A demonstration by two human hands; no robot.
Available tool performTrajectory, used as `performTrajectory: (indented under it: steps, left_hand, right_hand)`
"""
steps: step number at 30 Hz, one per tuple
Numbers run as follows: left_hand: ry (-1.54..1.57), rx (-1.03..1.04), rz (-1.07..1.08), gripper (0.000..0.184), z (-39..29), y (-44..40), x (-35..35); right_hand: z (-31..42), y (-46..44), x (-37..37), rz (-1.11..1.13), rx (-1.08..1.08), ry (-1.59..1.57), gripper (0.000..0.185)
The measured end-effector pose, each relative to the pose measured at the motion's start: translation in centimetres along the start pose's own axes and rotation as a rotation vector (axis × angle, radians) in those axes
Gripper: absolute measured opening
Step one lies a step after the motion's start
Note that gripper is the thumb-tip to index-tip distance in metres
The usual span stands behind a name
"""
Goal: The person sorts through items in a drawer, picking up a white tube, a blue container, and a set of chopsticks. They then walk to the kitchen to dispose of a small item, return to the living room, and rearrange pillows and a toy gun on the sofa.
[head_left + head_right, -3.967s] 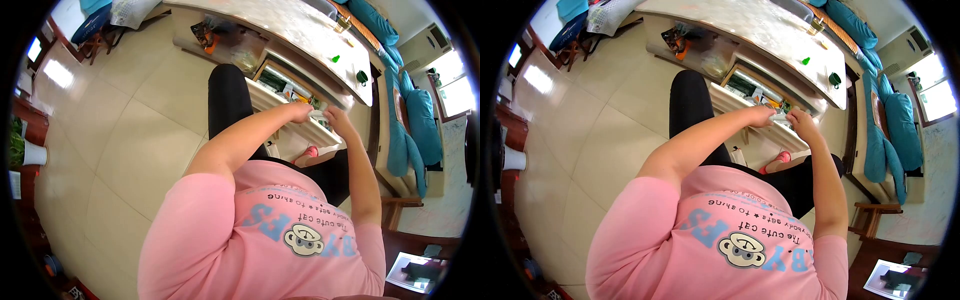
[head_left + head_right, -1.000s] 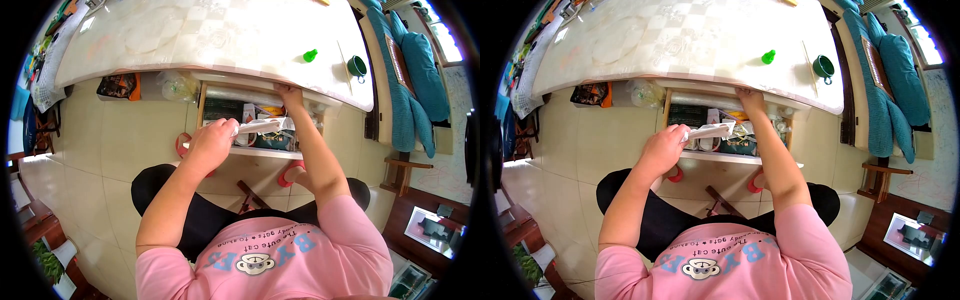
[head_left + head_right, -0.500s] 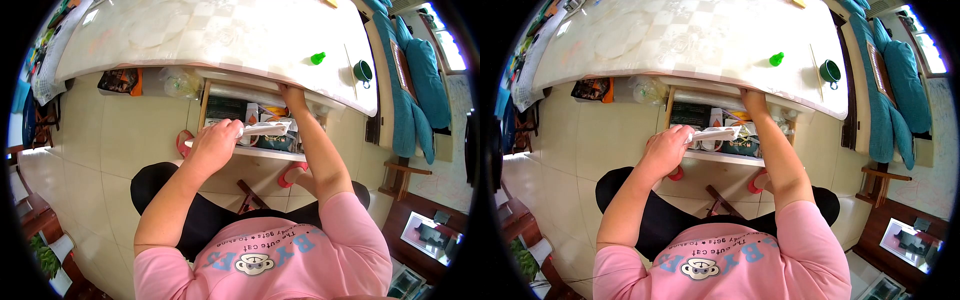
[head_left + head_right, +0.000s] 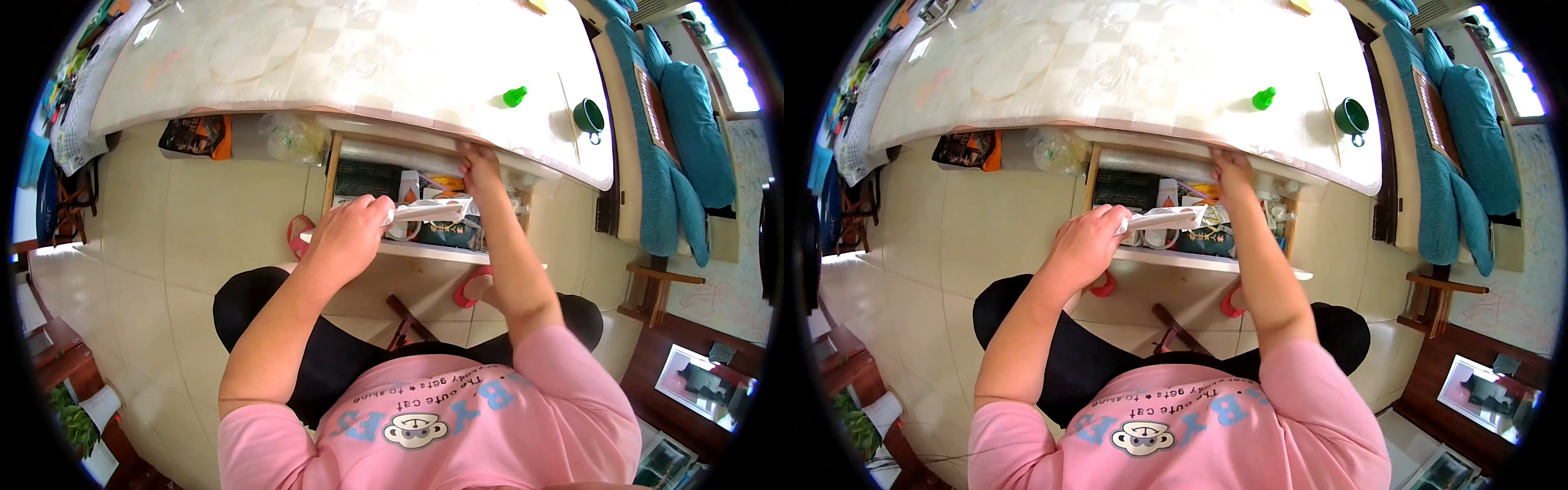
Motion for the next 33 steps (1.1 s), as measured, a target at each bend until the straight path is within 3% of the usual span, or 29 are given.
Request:
performTrajectory:
  steps: [2,4,8,11,16,17,19,20,22,29,33]
  left_hand:
    - [0.033,-0.008,0.008,0.014,0.3,0.0,0.3]
    - [0.022,-0.018,0.021,0.014,0.1,0.1,0.2]
    - [-0.01,-0.029,0.011,0.016,0.2,0.0,0.3]
    - [-0.025,-0.046,0.006,0.016,0.1,0.0,0.3]
    - [-0.045,-0.043,0.007,0.017,-0.1,-0.1,0.7]
    - [-0.055,-0.037,0.006,0.017,-0.1,-0.2,0.7]
    - [-0.057,-0.04,0.011,0.017,-0.2,-0.3,0.6]
    - [-0.058,-0.044,0.018,0.017,-0.2,-0.3,0.6]
    - [-0.061,-0.052,0.011,0.017,0.1,-0.3,0.6]
    - [-0.068,-0.047,0.0,0.017,0.4,-0.1,0.5]
    - [-0.061,-0.05,0.009,0.017,0.4,0.0,0.4]
  right_hand:
    - [-2.7,3.0,-0.9,-0.002,0.223,-0.356,0.017]
    - [-3.3,5.3,-0.3,0.057,0.166,-0.696,0.011]
    - [-2.3,7.0,0.3,0.108,0.203,-0.768,0.011]
    - [-2.7,7.0,-0.1,0.021,0.285,-0.716,0.013]
    - [1.2,2.3,-1.8,-0.051,-0.106,0.449,0.018]
    - [1.8,1.5,-1.9,-0.05,-0.104,0.449,0.018]
    - [2.4,-0.4,-1.0,0.06,0.156,1.159,0.025]
    - [2.0,-1.4,-1.1,0.065,0.155,1.159,0.025]
    - [3.5,-2.1,1.0,0.117,-0.364,1.107,0.033]
    - [4.5,-2.0,1.7,0.138,-0.295,1.218,0.033]
    - [4.4,-2.2,1.9,0.153,-0.409,1.329,0.03]
Point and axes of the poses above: each hand's wrist, its own y-axis away from the middle knuckle, its own x-axis out of the palm, z = x × y, the point moved 9 cm from there along -y, towards the middle knuckle, and after that the axes turned 11 degrees about z, right-handed, at the moved point
